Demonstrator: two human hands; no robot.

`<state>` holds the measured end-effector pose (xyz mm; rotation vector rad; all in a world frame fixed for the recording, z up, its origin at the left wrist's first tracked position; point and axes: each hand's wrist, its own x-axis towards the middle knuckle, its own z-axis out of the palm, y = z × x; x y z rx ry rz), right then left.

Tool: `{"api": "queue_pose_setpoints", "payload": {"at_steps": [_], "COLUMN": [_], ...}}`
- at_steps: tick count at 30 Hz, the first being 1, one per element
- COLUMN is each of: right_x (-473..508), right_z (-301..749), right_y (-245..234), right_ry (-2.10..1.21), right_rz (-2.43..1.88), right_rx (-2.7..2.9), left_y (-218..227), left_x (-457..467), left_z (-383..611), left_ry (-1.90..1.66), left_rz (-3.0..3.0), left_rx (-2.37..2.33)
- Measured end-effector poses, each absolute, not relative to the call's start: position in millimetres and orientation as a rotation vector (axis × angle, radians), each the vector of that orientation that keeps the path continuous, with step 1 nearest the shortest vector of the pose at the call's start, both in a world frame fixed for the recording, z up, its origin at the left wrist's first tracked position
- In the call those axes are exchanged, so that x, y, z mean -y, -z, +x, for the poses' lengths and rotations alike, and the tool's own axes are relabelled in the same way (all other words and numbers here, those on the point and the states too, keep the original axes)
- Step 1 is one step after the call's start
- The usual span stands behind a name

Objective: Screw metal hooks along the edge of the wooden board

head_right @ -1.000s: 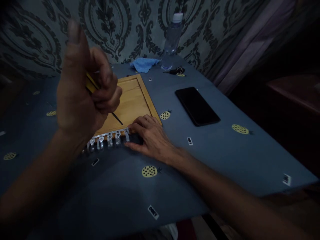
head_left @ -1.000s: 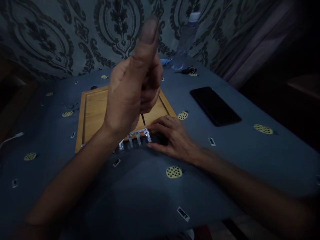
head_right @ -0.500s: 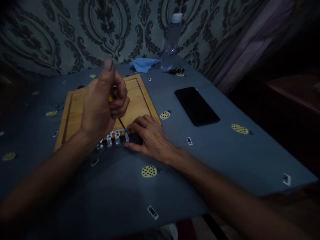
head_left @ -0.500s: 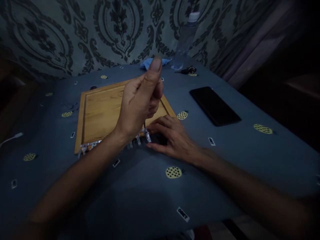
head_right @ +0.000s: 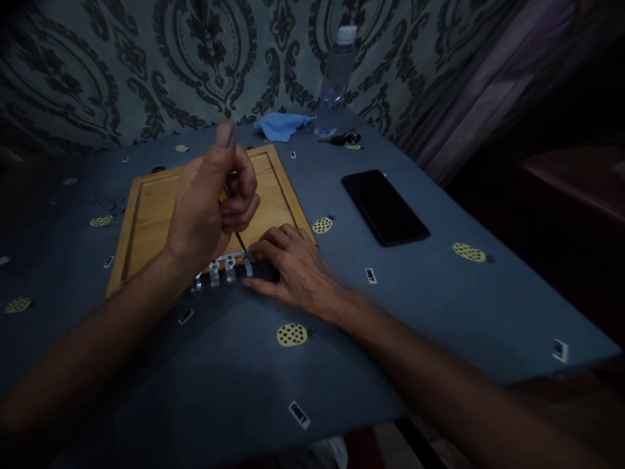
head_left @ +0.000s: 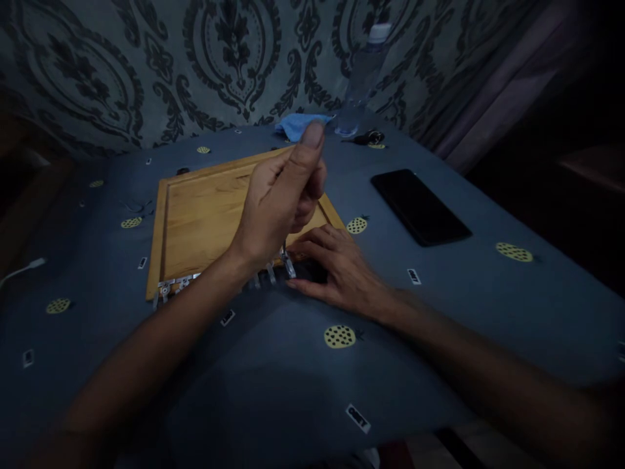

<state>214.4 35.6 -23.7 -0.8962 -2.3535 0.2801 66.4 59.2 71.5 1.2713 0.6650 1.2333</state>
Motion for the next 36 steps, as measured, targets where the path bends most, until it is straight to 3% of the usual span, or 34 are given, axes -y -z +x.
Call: {"api": "queue_pose_setpoints", "payload": {"at_steps": [18,27,36], "right_x": [-36,-35,-35], "right_z": [215,215,214], "right_y": [24,23,22], "right_ry": [-0.296,-0.325,-0.314], "right_rz": [-0.897,-0.929,-0.898], "right_rx": [2.362,2.358,2.353], "left_y": [-70,-98,-79], "left_x": [-71,-63,-59], "left_z": [52,48,60], "left_ry": [-0.878,-1.331,-1.336], "left_rz": [1.427,1.261,1.213], "left_rx": [-0.403,-0.651,-0.702]}}
